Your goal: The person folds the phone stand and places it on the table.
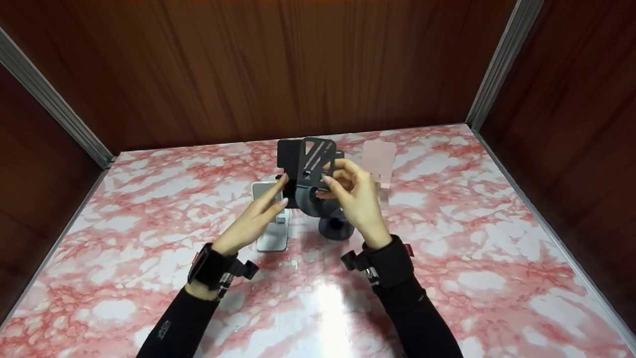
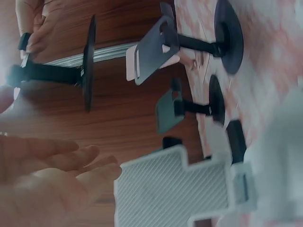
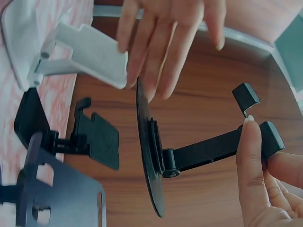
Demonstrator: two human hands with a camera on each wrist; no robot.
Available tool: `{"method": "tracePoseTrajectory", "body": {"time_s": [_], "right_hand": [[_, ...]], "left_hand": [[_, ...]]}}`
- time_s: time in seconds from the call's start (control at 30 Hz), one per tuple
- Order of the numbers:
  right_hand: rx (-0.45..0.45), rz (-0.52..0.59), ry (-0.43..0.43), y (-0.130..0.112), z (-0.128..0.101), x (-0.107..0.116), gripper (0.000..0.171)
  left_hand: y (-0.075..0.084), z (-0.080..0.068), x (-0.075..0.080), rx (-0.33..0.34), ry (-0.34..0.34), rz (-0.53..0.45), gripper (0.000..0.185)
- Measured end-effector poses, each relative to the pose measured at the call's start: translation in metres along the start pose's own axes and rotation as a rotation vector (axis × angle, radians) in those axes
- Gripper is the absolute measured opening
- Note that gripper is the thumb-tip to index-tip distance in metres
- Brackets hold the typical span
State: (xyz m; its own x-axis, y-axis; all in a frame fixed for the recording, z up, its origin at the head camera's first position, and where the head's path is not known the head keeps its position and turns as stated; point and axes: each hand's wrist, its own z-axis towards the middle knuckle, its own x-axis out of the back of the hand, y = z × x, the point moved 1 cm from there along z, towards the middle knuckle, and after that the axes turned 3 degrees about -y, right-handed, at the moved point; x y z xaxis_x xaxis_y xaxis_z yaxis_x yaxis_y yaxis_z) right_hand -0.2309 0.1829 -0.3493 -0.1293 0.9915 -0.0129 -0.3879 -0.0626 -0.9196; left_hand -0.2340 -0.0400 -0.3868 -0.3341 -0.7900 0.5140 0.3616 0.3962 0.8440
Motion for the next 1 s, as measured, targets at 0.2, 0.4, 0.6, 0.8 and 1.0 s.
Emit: {"method": "tracePoseTrajectory", "body": {"time_s": [0.2, 0.4, 0.6, 0.8, 1.0], "right_hand": [[0.000, 0.022, -0.043, 0.002, -0.001, -0.009, 0.022], [-0.014, 0.063, -0.078, 0.004, -0.002, -0.015, 0.022], [-0.032, 0.062, -0.087, 0.009, -0.001, -0.018, 0.023], [-0.059, 0.085, -0.064, 0.013, -0.001, -0.021, 0.012], [-0.049, 0.044, -0.045, 0.015, -0.002, -0.023, 0.012]], "left_hand": [[-0.009, 0.010, -0.006, -0.003, 0.023, -0.279, 0.068], [-0.016, 0.015, -0.008, 0.052, 0.065, -0.545, 0.058], [-0.021, 0.017, -0.007, 0.120, 0.191, -0.571, 0.044], [-0.022, 0.016, -0.004, 0.123, 0.247, -0.551, 0.040], [-0.020, 0.015, 0.001, 0.093, 0.293, -0.506, 0.035]]}}
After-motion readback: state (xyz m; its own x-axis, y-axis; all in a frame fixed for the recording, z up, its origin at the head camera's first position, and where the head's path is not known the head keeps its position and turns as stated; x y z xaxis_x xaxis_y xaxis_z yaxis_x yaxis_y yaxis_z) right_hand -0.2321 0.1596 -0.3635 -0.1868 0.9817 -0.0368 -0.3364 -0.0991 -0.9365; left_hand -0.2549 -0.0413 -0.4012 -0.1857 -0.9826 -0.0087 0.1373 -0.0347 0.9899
